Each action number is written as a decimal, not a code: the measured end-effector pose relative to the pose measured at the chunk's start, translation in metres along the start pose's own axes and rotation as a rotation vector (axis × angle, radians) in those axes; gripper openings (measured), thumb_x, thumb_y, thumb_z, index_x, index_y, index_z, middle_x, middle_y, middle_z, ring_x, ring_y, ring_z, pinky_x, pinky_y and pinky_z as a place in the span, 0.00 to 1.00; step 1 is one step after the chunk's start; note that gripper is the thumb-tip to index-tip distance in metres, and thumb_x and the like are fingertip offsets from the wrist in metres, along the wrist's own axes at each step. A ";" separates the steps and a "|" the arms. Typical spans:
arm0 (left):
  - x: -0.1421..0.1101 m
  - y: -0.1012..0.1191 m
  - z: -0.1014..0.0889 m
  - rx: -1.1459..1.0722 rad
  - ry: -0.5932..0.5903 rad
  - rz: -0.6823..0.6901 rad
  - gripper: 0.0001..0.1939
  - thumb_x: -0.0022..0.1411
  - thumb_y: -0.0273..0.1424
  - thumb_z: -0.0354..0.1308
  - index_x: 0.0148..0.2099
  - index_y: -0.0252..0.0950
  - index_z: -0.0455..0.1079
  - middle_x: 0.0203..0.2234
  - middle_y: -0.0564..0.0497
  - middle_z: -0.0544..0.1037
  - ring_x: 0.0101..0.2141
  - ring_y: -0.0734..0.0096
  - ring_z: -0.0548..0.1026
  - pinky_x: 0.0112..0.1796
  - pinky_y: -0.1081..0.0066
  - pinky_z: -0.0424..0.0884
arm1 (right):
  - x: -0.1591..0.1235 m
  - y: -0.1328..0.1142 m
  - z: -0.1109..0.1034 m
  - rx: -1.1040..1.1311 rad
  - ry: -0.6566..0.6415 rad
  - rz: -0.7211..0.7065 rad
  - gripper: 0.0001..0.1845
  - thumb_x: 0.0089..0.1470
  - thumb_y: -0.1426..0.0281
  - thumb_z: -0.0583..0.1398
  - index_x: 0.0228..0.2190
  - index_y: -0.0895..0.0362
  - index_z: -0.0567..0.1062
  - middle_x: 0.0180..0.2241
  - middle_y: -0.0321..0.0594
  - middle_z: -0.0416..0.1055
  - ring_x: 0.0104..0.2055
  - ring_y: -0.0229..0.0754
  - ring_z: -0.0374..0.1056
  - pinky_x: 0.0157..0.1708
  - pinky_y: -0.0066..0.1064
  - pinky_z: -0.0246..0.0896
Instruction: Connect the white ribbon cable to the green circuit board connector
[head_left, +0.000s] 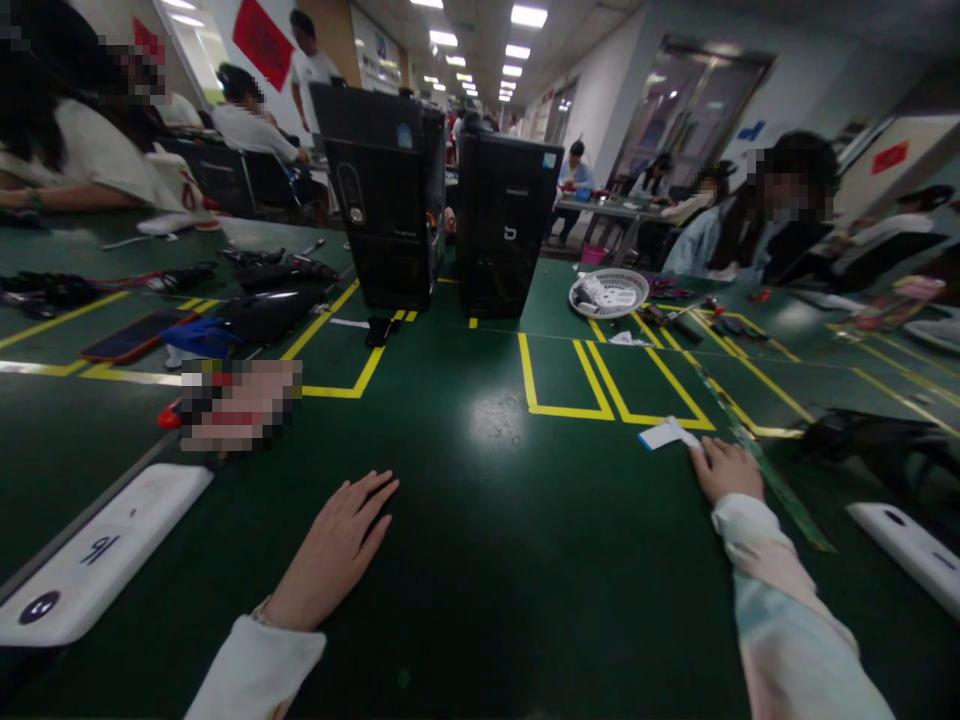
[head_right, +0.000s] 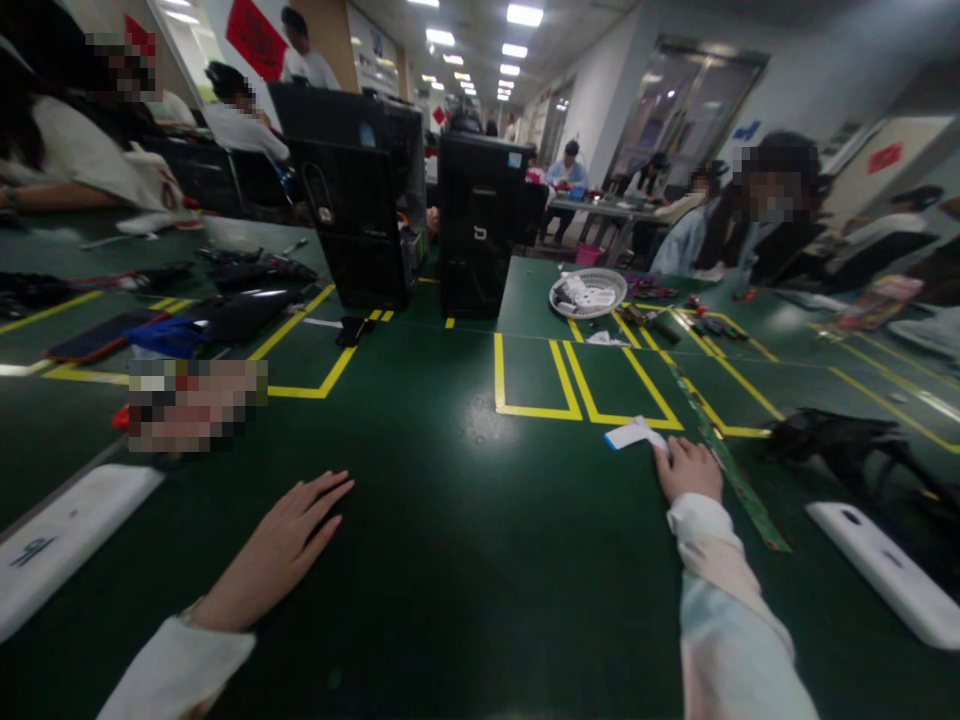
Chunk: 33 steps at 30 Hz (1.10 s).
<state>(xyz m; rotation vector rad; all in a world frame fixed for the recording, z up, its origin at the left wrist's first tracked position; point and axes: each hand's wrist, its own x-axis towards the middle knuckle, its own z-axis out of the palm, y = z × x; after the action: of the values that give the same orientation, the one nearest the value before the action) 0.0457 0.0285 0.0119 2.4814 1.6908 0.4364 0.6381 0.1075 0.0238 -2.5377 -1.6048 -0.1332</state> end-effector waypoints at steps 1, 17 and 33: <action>0.000 0.000 0.000 -0.003 0.002 0.000 0.25 0.67 0.40 0.45 0.65 0.44 0.56 0.62 0.48 0.63 0.61 0.58 0.61 0.59 0.50 0.58 | 0.000 -0.007 0.002 0.006 0.013 -0.043 0.30 0.59 0.62 0.46 0.54 0.68 0.69 0.56 0.57 0.63 0.60 0.57 0.54 0.59 0.48 0.48; 0.000 0.001 -0.002 -0.006 -0.026 -0.014 0.25 0.67 0.40 0.45 0.65 0.42 0.57 0.63 0.48 0.62 0.61 0.58 0.60 0.59 0.49 0.57 | -0.097 -0.194 -0.001 0.336 0.009 -0.944 0.23 0.62 0.63 0.50 0.56 0.57 0.67 0.54 0.51 0.64 0.56 0.53 0.58 0.54 0.52 0.58; -0.003 -0.033 -0.007 0.000 0.081 -0.052 0.25 0.67 0.42 0.44 0.63 0.42 0.60 0.61 0.46 0.64 0.60 0.57 0.62 0.59 0.50 0.57 | -0.201 -0.275 -0.035 0.431 -0.313 -1.358 0.31 0.59 0.60 0.55 0.60 0.59 0.60 0.60 0.50 0.58 0.60 0.51 0.53 0.59 0.47 0.52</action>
<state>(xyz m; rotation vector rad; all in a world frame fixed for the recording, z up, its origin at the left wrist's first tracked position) 0.0130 0.0378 0.0099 2.4454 1.7803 0.5384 0.3031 0.0394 0.0472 -0.8520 -2.7528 0.4413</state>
